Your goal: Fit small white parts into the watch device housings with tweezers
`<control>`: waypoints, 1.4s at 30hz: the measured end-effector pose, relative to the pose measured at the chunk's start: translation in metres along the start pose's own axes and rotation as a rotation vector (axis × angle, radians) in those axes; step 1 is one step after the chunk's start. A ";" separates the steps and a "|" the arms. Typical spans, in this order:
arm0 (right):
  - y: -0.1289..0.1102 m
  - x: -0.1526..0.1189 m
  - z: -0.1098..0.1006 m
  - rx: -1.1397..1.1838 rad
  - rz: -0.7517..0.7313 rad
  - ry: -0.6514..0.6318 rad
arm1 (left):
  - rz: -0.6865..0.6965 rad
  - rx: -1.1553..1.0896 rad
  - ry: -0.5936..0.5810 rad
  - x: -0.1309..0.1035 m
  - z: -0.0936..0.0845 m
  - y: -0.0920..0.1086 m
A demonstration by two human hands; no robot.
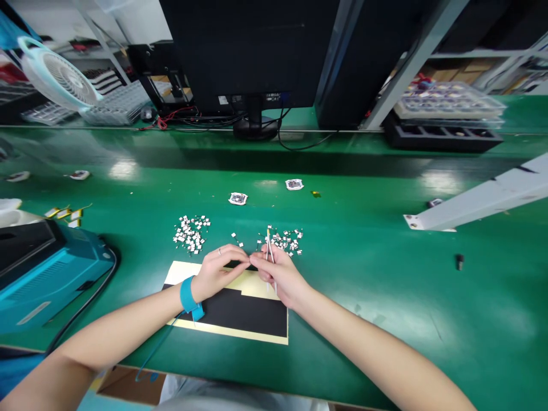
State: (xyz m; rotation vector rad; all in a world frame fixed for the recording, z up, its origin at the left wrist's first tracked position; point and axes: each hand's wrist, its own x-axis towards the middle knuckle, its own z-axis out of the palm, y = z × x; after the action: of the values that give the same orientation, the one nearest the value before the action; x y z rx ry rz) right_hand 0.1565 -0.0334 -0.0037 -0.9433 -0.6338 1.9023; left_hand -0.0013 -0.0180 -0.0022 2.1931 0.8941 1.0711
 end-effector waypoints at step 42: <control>-0.006 -0.002 0.004 -0.340 -0.204 -0.005 | -0.267 -0.264 0.100 0.001 0.004 -0.005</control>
State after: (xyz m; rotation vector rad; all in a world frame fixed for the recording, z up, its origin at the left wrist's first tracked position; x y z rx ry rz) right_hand 0.1569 -0.0325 0.0031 -1.0406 -1.0396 1.6452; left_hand 0.0007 -0.0146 -0.0067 1.7634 0.9948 1.1055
